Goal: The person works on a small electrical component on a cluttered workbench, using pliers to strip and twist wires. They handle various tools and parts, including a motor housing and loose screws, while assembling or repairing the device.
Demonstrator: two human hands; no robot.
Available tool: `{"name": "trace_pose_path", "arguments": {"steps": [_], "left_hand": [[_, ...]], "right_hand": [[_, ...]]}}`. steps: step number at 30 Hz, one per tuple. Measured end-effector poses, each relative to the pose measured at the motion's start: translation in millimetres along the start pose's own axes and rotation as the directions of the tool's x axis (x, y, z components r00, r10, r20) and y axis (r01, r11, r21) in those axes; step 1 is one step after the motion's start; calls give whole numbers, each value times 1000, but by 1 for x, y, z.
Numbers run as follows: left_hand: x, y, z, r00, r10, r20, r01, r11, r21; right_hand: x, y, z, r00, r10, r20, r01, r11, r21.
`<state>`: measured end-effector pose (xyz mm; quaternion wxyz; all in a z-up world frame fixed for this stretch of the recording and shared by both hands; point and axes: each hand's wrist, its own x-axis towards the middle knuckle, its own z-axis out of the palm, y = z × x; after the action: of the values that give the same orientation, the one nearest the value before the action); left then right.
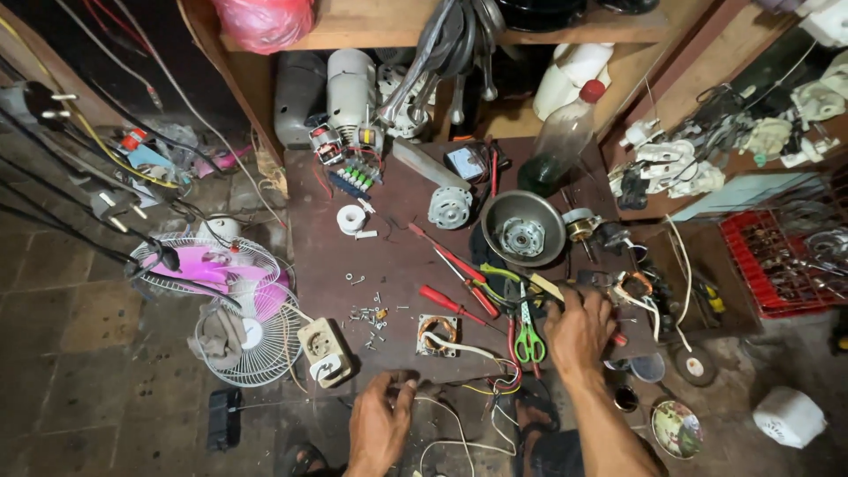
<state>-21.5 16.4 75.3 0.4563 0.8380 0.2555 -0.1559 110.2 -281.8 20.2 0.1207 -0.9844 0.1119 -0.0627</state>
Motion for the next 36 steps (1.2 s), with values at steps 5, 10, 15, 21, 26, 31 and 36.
{"name": "trace_pose_path", "arguments": {"steps": [5, 10, 15, 21, 26, 31, 36], "left_hand": [[17, 0, 9, 1000, -12, 22, 12, 999, -34], [13, 16, 3, 1000, 2, 23, 0, 997, -80], [25, -1, 13, 999, 48, 1, -47, 994, -94], [25, 7, 9, 999, 20, 25, -17, 994, -104], [25, 9, 6, 1000, 28, 4, -28, 995, -97], [25, 9, 1, 998, 61, -21, -63, 991, -118], [31, 2, 5, 991, 118, -58, -125, 983, -134]], "right_hand": [[-21, -20, -33, 974, 114, 196, -162, 955, 250], [-7, -5, -12, 972, 42, 231, -107, 955, 277], [14, 6, 8, 990, -126, 55, 119, 985, 123], [23, 14, 23, 988, -154, 30, 154, 988, 12], [23, 10, 11, 978, -162, 131, 144, 980, 138], [21, 14, -7, 960, -137, 244, 14, 894, 448], [23, 31, -7, 983, -100, 154, 3, 846, 533]]}}
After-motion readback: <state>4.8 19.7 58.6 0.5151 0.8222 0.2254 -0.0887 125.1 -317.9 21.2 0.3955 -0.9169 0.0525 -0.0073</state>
